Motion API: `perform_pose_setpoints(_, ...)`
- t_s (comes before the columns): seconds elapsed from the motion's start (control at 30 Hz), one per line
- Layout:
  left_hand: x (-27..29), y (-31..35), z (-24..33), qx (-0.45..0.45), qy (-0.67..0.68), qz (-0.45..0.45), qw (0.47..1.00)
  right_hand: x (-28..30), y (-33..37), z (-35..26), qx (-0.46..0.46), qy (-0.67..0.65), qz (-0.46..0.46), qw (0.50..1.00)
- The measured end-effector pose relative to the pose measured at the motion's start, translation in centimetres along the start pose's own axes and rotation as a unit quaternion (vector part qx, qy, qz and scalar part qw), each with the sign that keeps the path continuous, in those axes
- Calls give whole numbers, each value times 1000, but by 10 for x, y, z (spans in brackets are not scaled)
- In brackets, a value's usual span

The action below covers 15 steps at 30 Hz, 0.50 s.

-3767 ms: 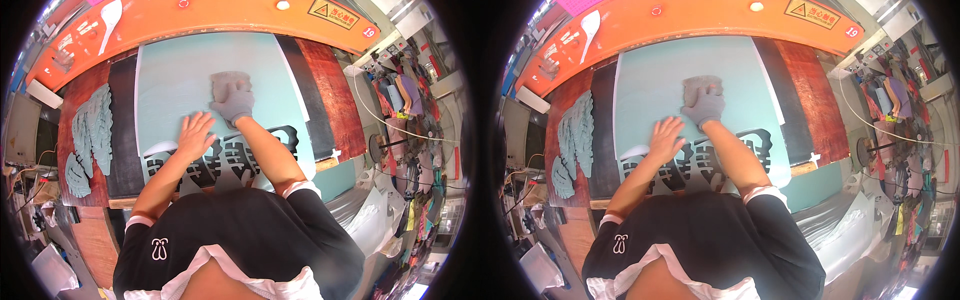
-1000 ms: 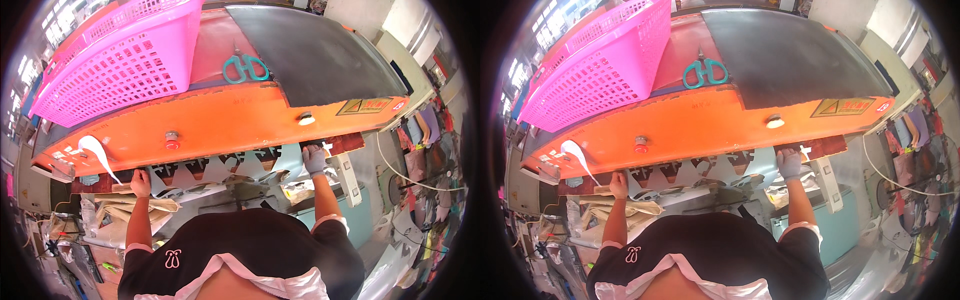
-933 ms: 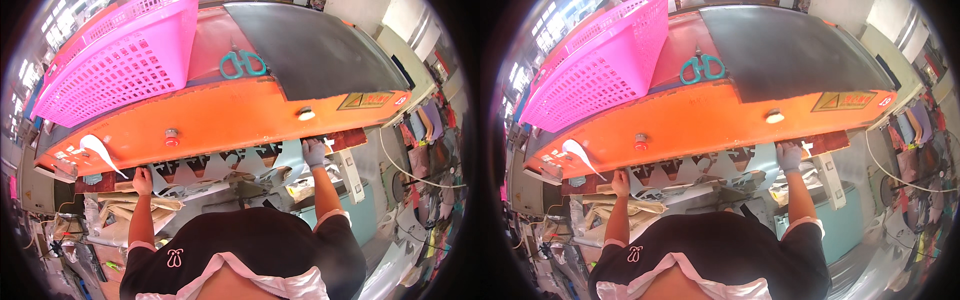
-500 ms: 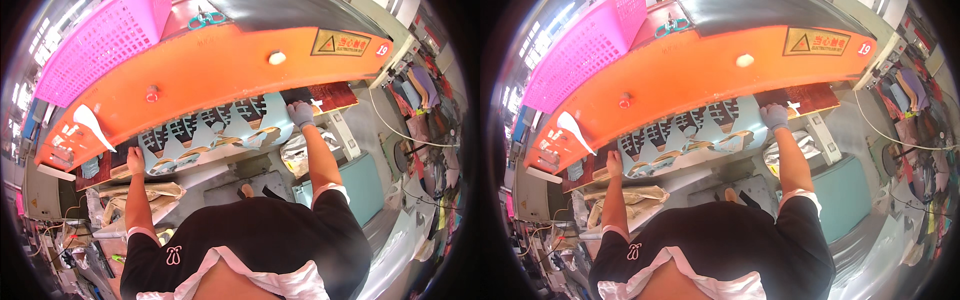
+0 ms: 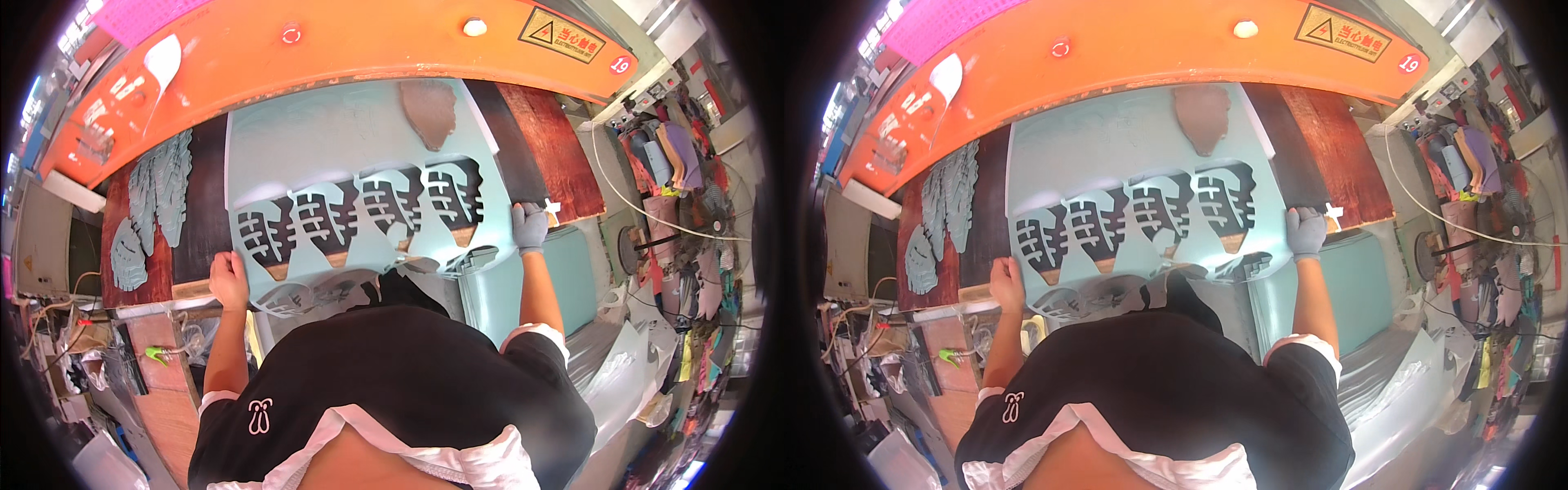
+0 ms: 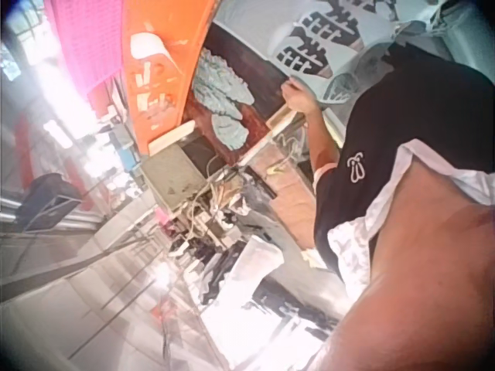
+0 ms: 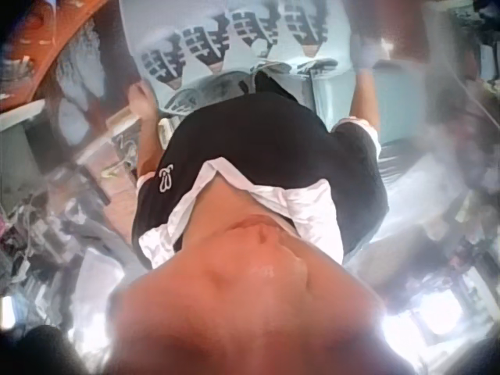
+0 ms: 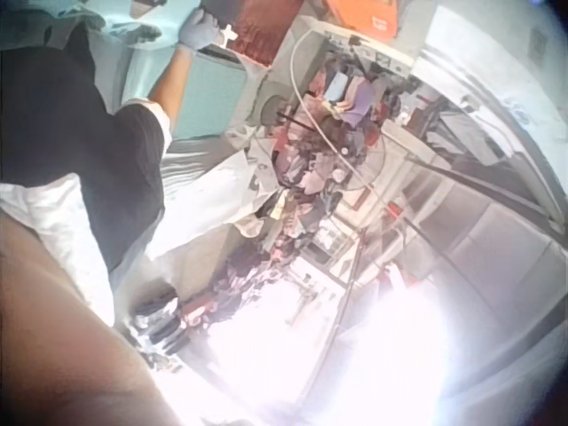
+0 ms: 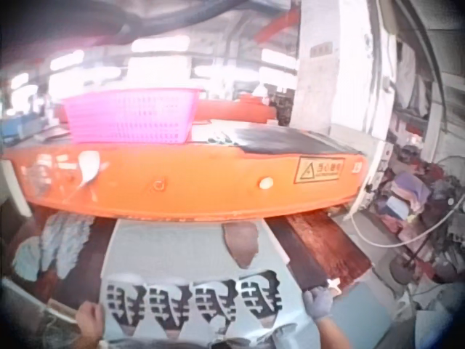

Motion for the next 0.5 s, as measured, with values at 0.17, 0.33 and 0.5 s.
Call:
perform_pose_setpoints(0.17,40,76,-9,-14,32,-15,999,16,13,-45,-33,-39,45,998)
perform_pose_setpoints(0.33,64,131,-20,-26,41,-17,999,-35,-34,-139,-64,-24,-119,990)
perform_pose_setpoints(0.5,81,178,-26,-27,39,-4,999,-39,-26,-171,-136,93,-198,966)
Point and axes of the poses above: each hand's wrist, its own y-axis away from the middle knuckle, its own x-axis out of the back of the hand, z = x × y, the point moved 2 cm from there along -y, towards the middle knuckle, and after that the axes turned 7 degrees about -y, right-handed, at the moved point
